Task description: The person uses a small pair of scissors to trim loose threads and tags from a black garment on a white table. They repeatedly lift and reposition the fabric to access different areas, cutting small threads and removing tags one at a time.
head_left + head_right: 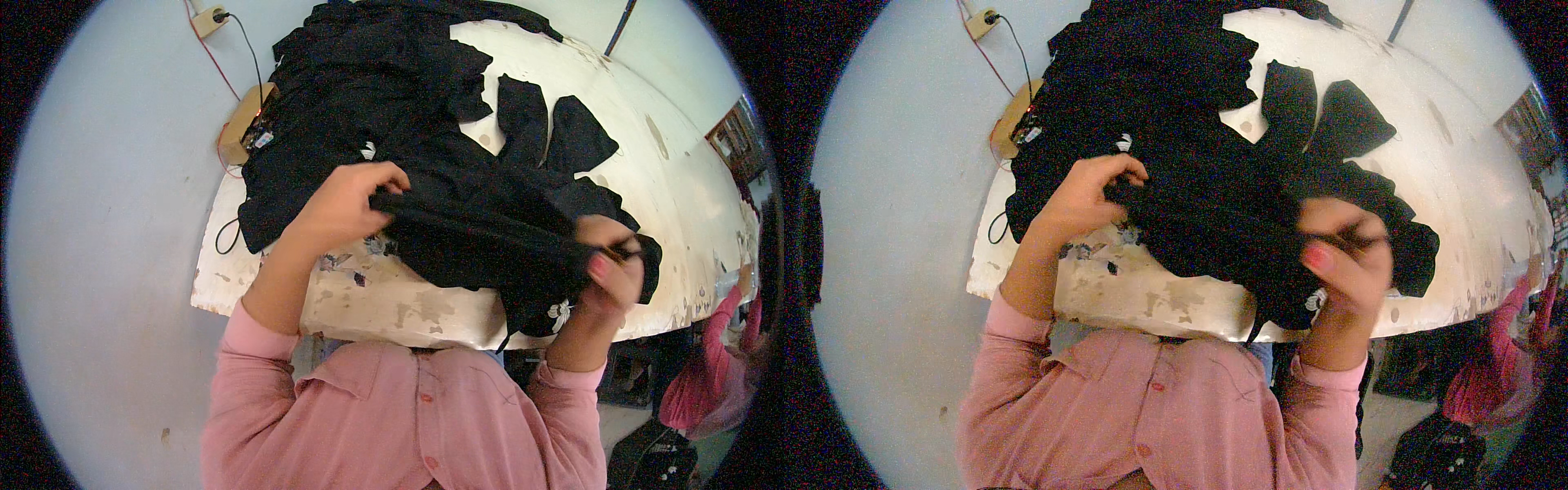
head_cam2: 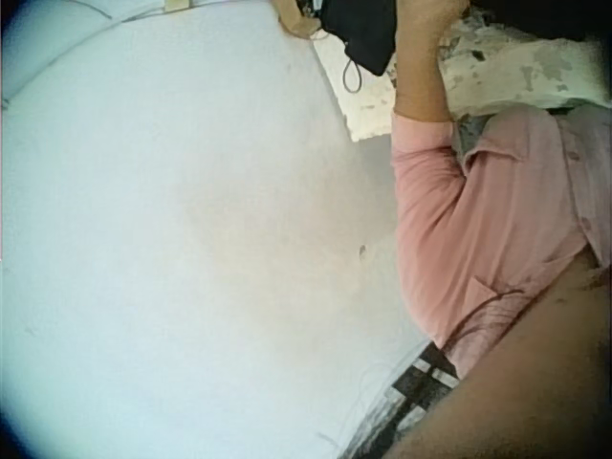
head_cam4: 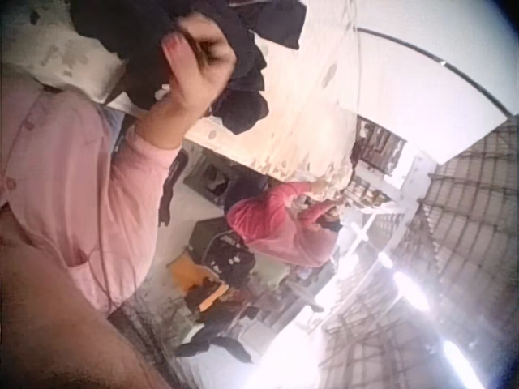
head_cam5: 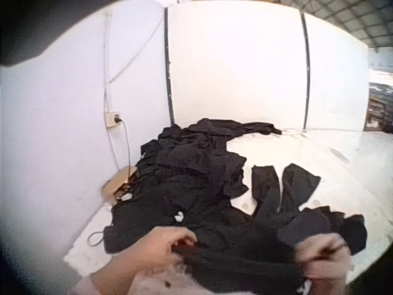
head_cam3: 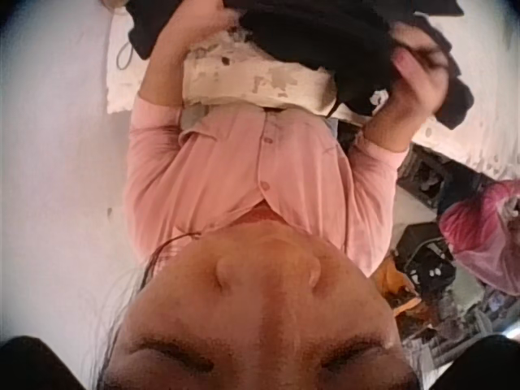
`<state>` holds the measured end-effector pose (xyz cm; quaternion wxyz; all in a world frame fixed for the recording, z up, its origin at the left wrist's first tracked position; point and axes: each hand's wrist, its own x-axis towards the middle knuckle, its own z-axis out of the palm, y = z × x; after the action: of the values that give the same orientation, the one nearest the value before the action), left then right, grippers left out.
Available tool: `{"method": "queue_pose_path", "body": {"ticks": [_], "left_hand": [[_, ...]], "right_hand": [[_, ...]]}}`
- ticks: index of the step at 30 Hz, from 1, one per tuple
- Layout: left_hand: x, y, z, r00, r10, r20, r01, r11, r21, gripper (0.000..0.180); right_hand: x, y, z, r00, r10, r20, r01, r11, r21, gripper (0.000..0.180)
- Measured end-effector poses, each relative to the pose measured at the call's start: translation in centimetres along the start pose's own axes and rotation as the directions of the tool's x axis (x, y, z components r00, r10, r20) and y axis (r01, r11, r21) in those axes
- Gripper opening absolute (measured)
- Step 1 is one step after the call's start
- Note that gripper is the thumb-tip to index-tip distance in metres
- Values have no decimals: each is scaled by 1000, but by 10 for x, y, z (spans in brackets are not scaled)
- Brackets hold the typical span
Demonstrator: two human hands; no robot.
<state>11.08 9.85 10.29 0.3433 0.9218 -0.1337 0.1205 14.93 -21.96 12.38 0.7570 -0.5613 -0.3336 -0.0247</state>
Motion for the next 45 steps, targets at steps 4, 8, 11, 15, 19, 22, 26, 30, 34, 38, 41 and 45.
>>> {"method": "queue_pose_path", "body": {"ticks": [4,8,11,15,19,22,26,30,34,38,41,45], "left_hand": [[21,-76,-1,927,-54,-370,137,970,200,45],[46,-76,-57,707,96,-701,209,918,336,43],[49,-55,-115,487,314,-815,242,848,472,33],[32,-24,-179,352,196,-915,16,977,215,34],[0,-23,-183,750,-33,-661,87,995,49,46],[-21,-16,-145,977,-214,19,211,940,-269,18],[-22,-10,-120,931,-207,301,276,938,-209,22],[-11,3,-96,989,146,14,-143,981,-134,26],[6,34,-82,968,250,-12,-249,958,-142,33],[4,55,-84,993,115,14,-112,985,-133,43],[1,27,-76,989,89,121,-91,996,12,37],[0,-26,-52,931,-116,345,93,992,81,25]], "right_hand": [[-4,-22,-24,975,-197,103,214,957,-195,32],[-18,-22,-47,990,-123,-62,102,956,-275,33],[-21,-29,-62,986,-140,-91,123,977,-174,28],[-18,-38,-86,882,-171,-438,139,985,-106,32],[-4,-27,-167,747,-128,-652,65,991,-121,31],[13,-3,-211,668,-233,-707,-211,851,-480,30],[21,19,-221,782,-348,-518,-608,-238,-758,27],[51,40,-49,944,-51,-325,-224,623,-750,34],[51,39,65,960,123,251,43,822,-568,52],[58,31,82,844,408,349,-319,904,-284,54],[52,25,63,928,330,173,-314,943,-112,32],[51,16,41,979,194,66,-191,981,-44,32]]}}
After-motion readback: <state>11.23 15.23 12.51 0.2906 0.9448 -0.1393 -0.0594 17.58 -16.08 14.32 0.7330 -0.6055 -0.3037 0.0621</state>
